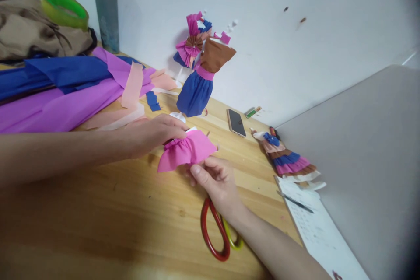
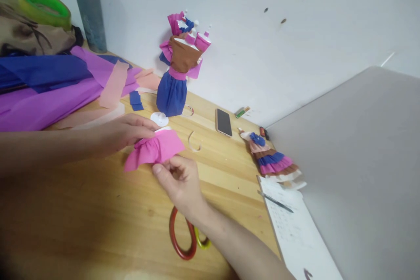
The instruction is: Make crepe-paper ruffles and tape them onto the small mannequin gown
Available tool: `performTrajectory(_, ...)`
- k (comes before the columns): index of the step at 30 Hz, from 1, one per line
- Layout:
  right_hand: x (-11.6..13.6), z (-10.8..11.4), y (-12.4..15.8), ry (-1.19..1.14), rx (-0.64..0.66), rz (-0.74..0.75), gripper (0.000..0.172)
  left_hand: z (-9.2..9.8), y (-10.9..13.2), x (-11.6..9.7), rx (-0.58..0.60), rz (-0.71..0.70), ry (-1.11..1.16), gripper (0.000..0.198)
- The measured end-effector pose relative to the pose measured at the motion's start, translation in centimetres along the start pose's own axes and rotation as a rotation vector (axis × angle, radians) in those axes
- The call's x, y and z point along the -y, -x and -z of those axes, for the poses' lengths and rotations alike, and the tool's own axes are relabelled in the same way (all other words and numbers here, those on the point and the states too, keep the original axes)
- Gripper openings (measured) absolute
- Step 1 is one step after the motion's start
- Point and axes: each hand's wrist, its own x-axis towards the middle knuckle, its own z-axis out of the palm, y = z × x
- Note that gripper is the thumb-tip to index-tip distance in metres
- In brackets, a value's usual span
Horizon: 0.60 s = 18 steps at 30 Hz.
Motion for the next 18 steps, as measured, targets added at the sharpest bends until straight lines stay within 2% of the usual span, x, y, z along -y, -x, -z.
performTrajectory(6, -0.3, 0.0, -0.3, -0.068, -0.065, -0.042, 0.045, -0.4, 0.2, -0.9, -0.019, 0.018, -0.026, 0.022)
performTrajectory(9, -0.1, -0.3, -0.1, -0.057, 0.001, -0.048, 0.041, -0.4, 0.2, -1.0, -0.009, 0.017, -0.049, 0.025)
performTrajectory(12, 0.3, -0.3, 0.4, -0.041, 0.125, -0.030, 0.041, -0.2, 0.0, -0.7, -0.016, -0.011, -0.059, 0.020)
performTrajectory(14, 0.8, 0.3, 0.8, 0.012, 0.170, 0.082, 0.044, 0.0, -0.1, -0.7, -0.006, -0.043, -0.098, 0.020)
performTrajectory(15, 1.0, 0.7, 1.0, 0.047, 0.138, 0.173, 0.046, 0.2, -0.1, -0.7, 0.009, -0.051, -0.128, 0.020)
performTrajectory(18, 1.8, 2.1, 0.8, 0.113, -0.126, 0.415, 0.046, 0.4, 0.1, -1.2, 0.076, -0.066, -0.220, 0.018)
